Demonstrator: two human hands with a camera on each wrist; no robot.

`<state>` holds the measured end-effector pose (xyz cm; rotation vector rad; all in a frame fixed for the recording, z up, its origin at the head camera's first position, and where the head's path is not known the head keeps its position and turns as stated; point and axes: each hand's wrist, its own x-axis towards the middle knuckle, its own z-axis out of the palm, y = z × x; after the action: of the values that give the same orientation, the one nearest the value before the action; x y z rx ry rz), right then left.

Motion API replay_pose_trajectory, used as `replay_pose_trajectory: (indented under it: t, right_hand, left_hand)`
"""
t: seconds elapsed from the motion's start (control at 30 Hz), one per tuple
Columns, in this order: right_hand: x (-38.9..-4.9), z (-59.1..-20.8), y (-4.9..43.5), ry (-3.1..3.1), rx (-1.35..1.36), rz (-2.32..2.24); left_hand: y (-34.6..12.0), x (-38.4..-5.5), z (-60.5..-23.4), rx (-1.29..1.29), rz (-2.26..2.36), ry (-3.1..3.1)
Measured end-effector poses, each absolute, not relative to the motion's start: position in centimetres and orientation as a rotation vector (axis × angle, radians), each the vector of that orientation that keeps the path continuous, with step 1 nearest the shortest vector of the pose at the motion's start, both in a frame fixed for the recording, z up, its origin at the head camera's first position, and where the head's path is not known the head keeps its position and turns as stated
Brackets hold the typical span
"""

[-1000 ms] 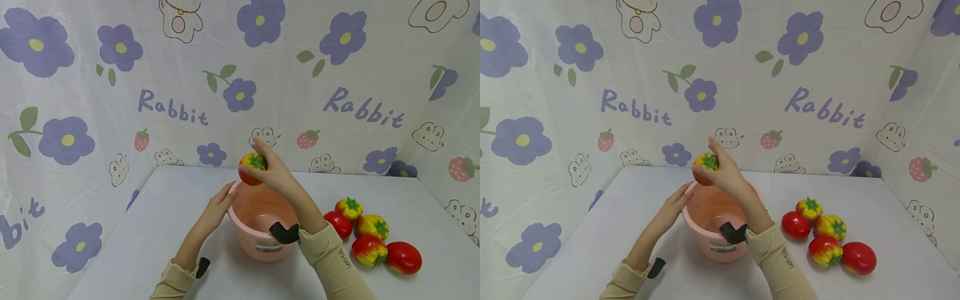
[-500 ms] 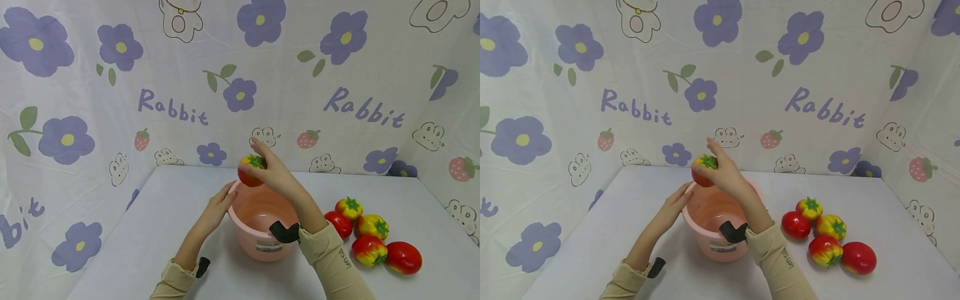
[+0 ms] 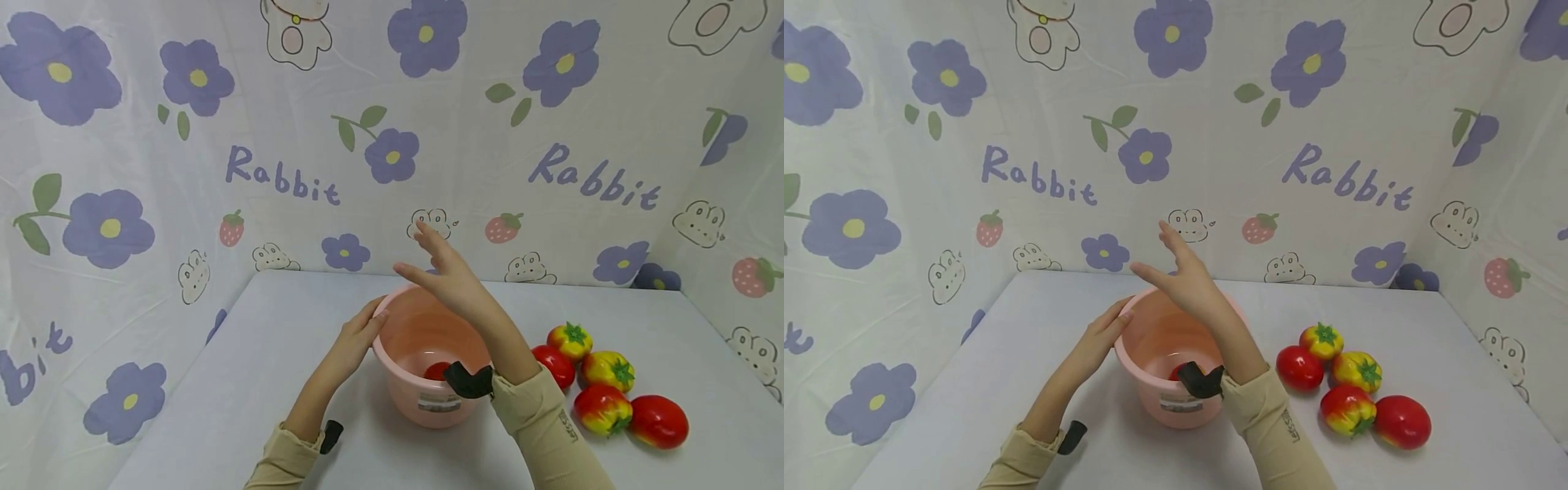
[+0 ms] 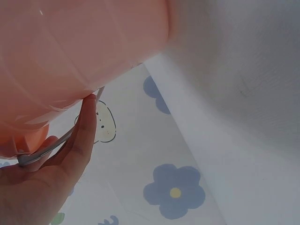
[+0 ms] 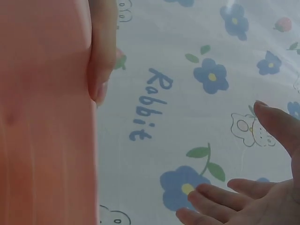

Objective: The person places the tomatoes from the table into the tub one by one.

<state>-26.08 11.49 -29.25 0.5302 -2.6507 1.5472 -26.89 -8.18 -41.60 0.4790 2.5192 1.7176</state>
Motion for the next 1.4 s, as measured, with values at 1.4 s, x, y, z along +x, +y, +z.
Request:
replay_pose_trajectory:
  t: [1.4]
  right_hand:
    - [-25.4, -29.8, 16.0, -2.629, 0.399, 1.491]
  left_hand:
    - [-8.1, -26.8, -41.5, 0.484, 1.732, 2.542]
